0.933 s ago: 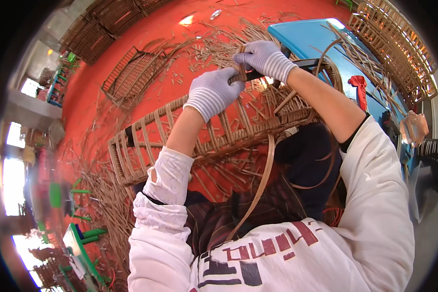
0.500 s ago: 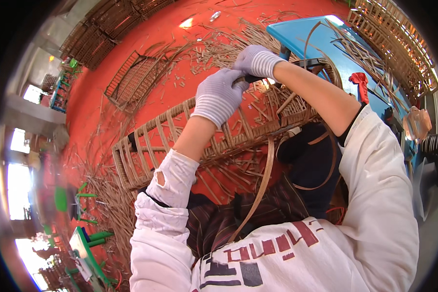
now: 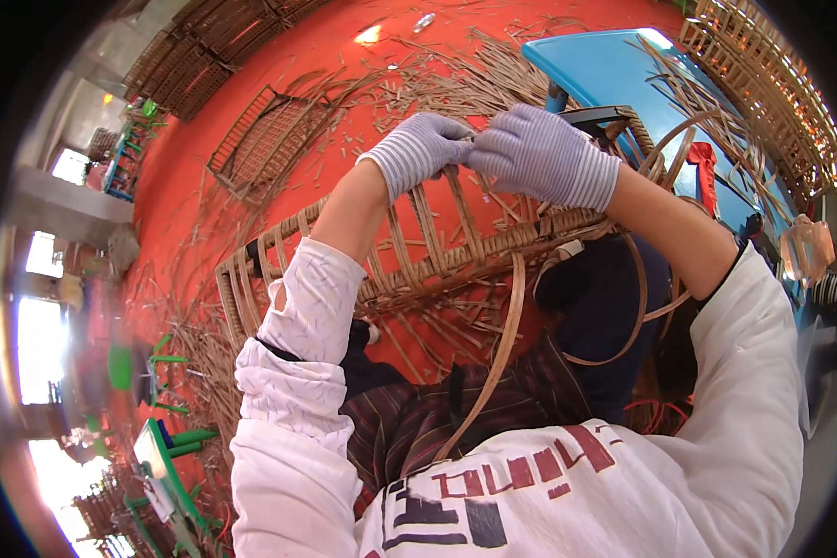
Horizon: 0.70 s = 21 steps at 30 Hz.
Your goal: Using a pneumatic nail gun and wire cutters to assemble and trim wicker or bamboo furniture frame components.
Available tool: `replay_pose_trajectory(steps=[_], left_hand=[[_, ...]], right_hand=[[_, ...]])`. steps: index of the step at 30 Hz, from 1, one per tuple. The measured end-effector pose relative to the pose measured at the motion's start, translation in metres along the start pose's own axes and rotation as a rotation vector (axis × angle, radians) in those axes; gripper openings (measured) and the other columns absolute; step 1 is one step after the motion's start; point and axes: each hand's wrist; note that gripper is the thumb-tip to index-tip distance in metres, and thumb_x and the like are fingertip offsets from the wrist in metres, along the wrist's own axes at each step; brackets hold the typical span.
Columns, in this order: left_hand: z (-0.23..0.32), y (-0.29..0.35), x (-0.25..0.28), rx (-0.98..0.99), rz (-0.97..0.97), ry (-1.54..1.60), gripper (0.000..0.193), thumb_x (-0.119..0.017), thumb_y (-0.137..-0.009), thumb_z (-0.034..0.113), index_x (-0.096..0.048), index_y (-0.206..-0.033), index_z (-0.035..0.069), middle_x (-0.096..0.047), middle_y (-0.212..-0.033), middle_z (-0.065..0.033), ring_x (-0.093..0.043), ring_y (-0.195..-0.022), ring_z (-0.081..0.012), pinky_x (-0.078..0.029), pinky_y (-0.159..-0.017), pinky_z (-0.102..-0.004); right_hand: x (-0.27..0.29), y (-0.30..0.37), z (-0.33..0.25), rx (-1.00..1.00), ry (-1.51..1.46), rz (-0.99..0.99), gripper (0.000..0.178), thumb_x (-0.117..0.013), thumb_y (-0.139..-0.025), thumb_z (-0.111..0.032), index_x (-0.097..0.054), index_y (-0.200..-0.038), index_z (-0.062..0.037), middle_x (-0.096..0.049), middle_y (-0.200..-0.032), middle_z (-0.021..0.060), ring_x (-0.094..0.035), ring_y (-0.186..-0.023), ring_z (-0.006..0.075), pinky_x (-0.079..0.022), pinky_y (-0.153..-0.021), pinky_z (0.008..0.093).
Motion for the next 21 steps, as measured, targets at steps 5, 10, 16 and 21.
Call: replay_pose_trajectory(steps=[5, 10, 16, 21], left_hand=[[-0.002, 0.001, 0.001, -0.004, -0.04, -0.041, 0.03, -0.063, -0.089, 0.029, -0.071, -0.105, 0.006, -0.065, -0.076, -0.0021, -0.055, -0.064, -0.0108, -0.048, -0.06, -0.0278], [0.0, 0.011, -0.008, -0.114, 0.07, -0.07, 0.027, -0.062, -0.088, 0.027, -0.072, -0.103, 0.007, -0.069, -0.08, -0.0056, -0.059, -0.065, -0.0148, -0.051, -0.064, -0.0316], [0.0, 0.018, -0.011, -0.102, 0.192, 0.035, 0.027, -0.058, -0.089, 0.024, -0.071, -0.107, 0.009, -0.071, -0.087, -0.0096, -0.063, -0.068, -0.0191, -0.052, -0.068, -0.0327], [-0.01, 0.008, -0.01, -0.07, 0.281, -0.008, 0.028, -0.058, -0.088, 0.023, -0.071, -0.108, 0.008, -0.07, -0.089, -0.0118, -0.065, -0.069, -0.0202, -0.053, -0.069, -0.0334]], right_hand=[[-0.012, 0.0, 0.003, 0.165, -0.028, 0.1, 0.021, -0.066, -0.077, -0.013, -0.061, -0.097, -0.0124, -0.06, -0.096, 0.0014, -0.06, -0.091, 0.0204, -0.05, -0.085, 0.0347], [-0.012, 0.01, 0.008, -0.027, -0.327, 0.228, 0.012, -0.067, -0.079, -0.014, -0.064, -0.09, -0.0102, -0.061, -0.088, 0.0033, -0.061, -0.087, 0.0239, -0.051, -0.082, 0.0365], [-0.015, -0.001, 0.01, -0.315, -0.566, 0.24, 0.012, -0.07, -0.082, -0.01, -0.066, -0.091, -0.0038, -0.063, -0.085, 0.0085, -0.061, -0.083, 0.0262, -0.051, -0.077, 0.0344], [-0.022, -0.015, 0.011, -0.579, -0.681, 0.107, 0.016, -0.072, -0.081, -0.011, -0.066, -0.093, -0.0014, -0.065, -0.084, 0.0099, -0.064, -0.079, 0.023, -0.052, -0.074, 0.0333]])
Point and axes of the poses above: each hand's wrist, its own y-axis away from the middle knuckle, its own x-axis out of the back of the hand, z = x × y
